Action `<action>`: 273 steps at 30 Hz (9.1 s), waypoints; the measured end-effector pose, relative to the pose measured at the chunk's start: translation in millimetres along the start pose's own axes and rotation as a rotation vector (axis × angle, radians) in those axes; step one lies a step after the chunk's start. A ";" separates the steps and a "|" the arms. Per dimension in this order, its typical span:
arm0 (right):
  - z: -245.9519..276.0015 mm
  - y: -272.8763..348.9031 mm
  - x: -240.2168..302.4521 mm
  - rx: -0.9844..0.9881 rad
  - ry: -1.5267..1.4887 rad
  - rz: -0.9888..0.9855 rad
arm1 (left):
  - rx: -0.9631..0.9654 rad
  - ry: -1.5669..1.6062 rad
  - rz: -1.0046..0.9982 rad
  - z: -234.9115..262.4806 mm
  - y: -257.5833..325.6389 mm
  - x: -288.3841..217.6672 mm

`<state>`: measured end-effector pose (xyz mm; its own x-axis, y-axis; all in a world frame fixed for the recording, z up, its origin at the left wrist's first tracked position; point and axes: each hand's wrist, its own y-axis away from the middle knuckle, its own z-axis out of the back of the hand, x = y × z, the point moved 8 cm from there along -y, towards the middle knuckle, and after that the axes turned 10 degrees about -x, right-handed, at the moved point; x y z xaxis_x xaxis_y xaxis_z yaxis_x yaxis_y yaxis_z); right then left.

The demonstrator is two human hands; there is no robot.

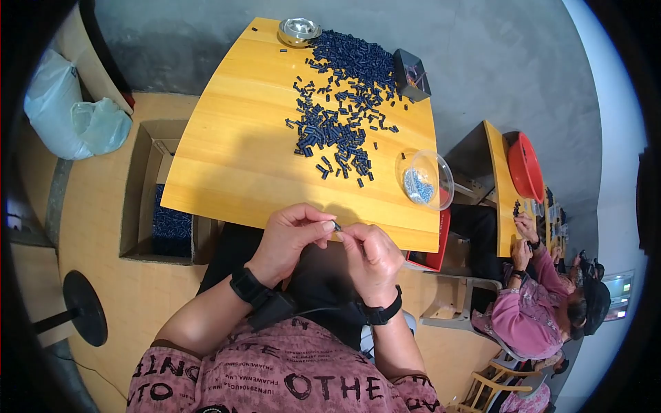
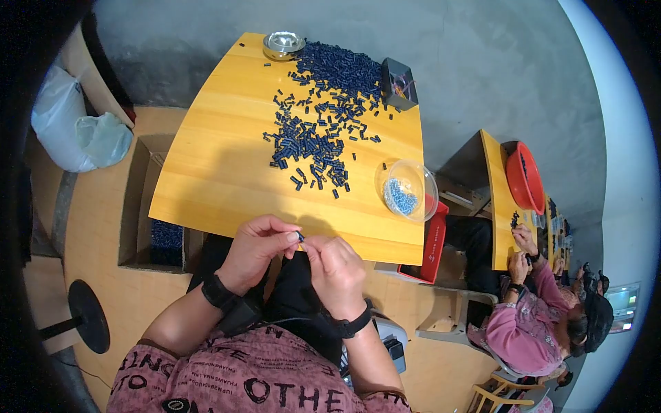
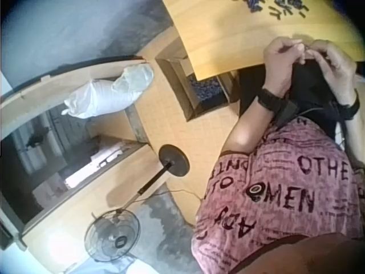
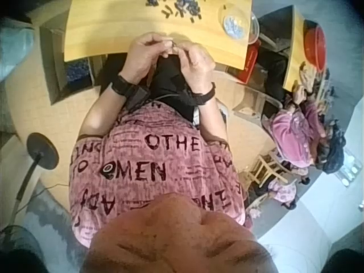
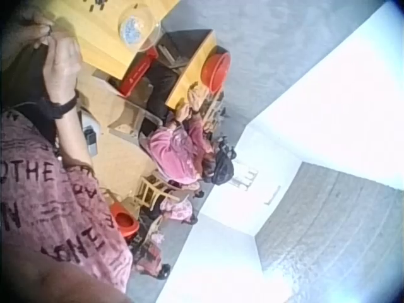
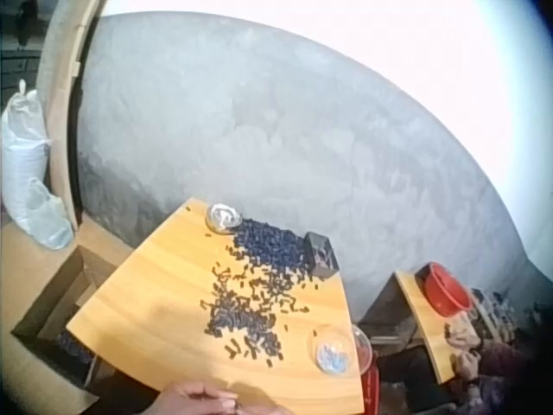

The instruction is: The person assembles components by hand, picking up a black plastic piece and a small blue part, then fitting the blue part into the black piece. They place the assembled unit into a clear plastic bowl and repeat the process.

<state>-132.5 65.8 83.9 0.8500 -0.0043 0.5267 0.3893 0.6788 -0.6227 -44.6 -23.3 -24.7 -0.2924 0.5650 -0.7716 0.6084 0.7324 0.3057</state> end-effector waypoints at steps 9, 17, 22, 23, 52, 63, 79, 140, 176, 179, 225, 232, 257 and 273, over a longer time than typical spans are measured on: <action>-33.3 28.8 -59.3 0.233 -0.711 -0.747 | 0.091 0.125 0.163 0.8 -2.5 7.7; -33.5 26.2 -56.3 0.222 -0.708 -0.722 | 0.069 0.199 0.199 4.2 -3.7 12.0; -30.8 24.7 -56.3 0.232 -0.674 -0.708 | 0.067 0.185 0.175 0.1 -4.3 11.1; -32.4 25.5 -57.5 0.215 -0.696 -0.711 | 0.070 0.171 0.163 0.3 -4.8 10.7; -79.1 -58.1 -72.4 0.173 0.144 0.134 | -0.045 0.226 0.075 19.5 -26.1 -9.5; -36.0 -2.0 -59.9 0.232 -0.565 -0.709 | -0.021 0.304 0.078 16.2 -20.1 -5.4; -10.3 27.4 -43.0 0.108 -0.657 -0.675 | 0.131 0.308 0.101 -13.9 4.7 0.8; -59.2 -0.4 -101.6 0.219 -0.418 -0.614 | 0.070 -1.035 -1.078 -33.5 -20.0 -37.7; -73.9 -6.3 -113.5 0.351 -0.289 -0.657 | 0.015 -0.915 -0.971 -32.2 -31.0 -35.8; -68.0 -3.7 -117.2 0.305 -0.301 -0.616 | -0.042 -0.899 -0.883 -25.8 -26.2 -42.1; 74.1 -89.6 -120.0 -0.110 0.346 -0.091 | -0.285 -1.299 -0.857 -31.2 -68.2 -53.9; 15.8 -7.8 -117.6 0.025 -0.638 -0.755 | -0.096 -0.863 -0.609 -17.4 -57.5 -41.3; 21.4 40.6 -33.8 -0.026 -0.733 -0.606 | 0.270 -0.239 -0.105 -37.8 30.7 -18.0; 30.1 32.0 -22.4 0.097 -0.515 -0.416 | 0.282 -0.315 -0.161 -37.0 42.4 -23.1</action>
<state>-149.8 109.7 69.6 0.3486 0.0552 0.9357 0.5939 0.7593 -0.2660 -39.4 8.7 26.8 -0.1878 0.2771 -0.9423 0.7635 0.6447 0.0374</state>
